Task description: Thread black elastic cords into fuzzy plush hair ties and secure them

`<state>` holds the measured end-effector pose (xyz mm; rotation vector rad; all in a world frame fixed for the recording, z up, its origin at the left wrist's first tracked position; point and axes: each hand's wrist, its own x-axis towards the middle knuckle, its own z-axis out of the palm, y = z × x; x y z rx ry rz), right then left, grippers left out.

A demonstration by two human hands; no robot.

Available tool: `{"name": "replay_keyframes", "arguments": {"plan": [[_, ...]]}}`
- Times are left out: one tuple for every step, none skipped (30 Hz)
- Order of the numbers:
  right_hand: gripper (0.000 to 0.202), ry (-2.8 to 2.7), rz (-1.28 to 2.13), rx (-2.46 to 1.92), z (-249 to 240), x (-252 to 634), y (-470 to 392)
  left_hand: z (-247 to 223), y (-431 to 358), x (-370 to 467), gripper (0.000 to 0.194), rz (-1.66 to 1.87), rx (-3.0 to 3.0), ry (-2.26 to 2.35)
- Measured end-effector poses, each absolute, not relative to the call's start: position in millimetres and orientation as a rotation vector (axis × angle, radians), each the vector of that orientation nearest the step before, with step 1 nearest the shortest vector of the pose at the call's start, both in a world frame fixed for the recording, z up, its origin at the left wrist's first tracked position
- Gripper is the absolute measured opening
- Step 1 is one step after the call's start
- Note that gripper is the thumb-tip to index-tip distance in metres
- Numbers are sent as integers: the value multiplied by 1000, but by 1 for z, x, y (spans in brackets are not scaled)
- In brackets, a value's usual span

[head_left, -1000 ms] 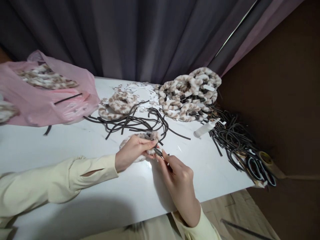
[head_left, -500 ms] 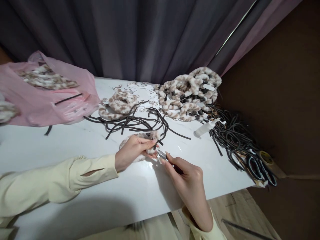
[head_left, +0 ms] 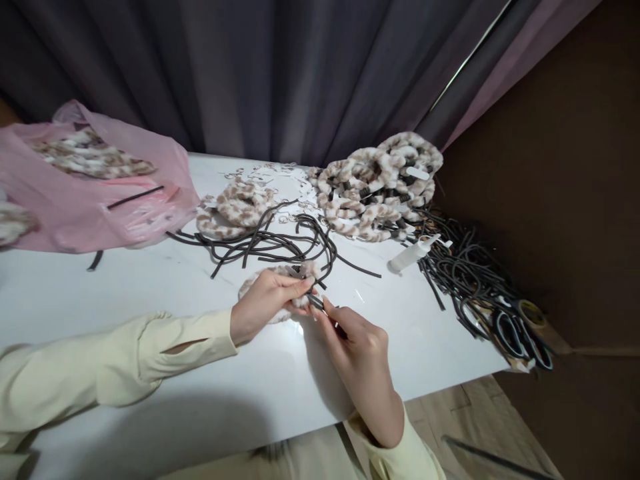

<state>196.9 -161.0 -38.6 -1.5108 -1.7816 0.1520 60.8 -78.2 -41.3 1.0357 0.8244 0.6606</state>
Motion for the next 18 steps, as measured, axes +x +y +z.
{"name": "replay_keyframes", "arguments": {"plan": [[26,-1780,131,-1508,-40,194,-160,-41,-78,61,28,674,1034,838],[25,-1776,109,-1511,-41,192,-159,-40,-78,61,28,688,1030,852],[25,-1775,92,-1521,-41,190,-158,-40,-79,61,27,699,1024,865],[25,-1772,76,-1535,-42,188,-157,-40,-79,61,27,706,1015,877],[25,-1768,64,-1547,-42,187,-156,-39,-79,61,27,708,1006,884],[25,-1764,58,-1554,-41,187,-156,-39,-79,61,28,707,999,887],[25,-1757,59,-1556,-41,187,-156,-39,-78,61,29,702,996,884],[25,-1752,68,-1552,-39,188,-157,-38,-78,61,29,696,999,880],[25,-1748,86,-1547,-38,190,-158,-38,-79,61,30,690,1007,874],[25,-1747,109,-1544,-36,192,-160,-38,-79,61,30,689,1015,871],[25,-1747,135,-1546,-34,194,-162,-38,-79,61,30,689,1021,872],[25,-1745,158,-1553,-32,196,-165,-38,-79,61,30,689,1022,878],[25,-1740,177,-1565,-30,197,-167,-38,-79,61,30,690,1020,884],[24,-1730,191,-1579,-29,199,-169,-38,-79,61,30,689,1014,886],[23,-1717,195,-1591,-28,200,-170,-38,-78,61,30,684,1008,882],[22,-1705,193,-1597,-27,201,-170,-38,-78,61,30,677,1003,872],[22,-1697,186,-1599,-27,201,-170,-39,-78,60,31,670,1000,860],[21,-1694,174,-1595,-28,202,-169,-39,-78,60,31,665,1000,849]]}}
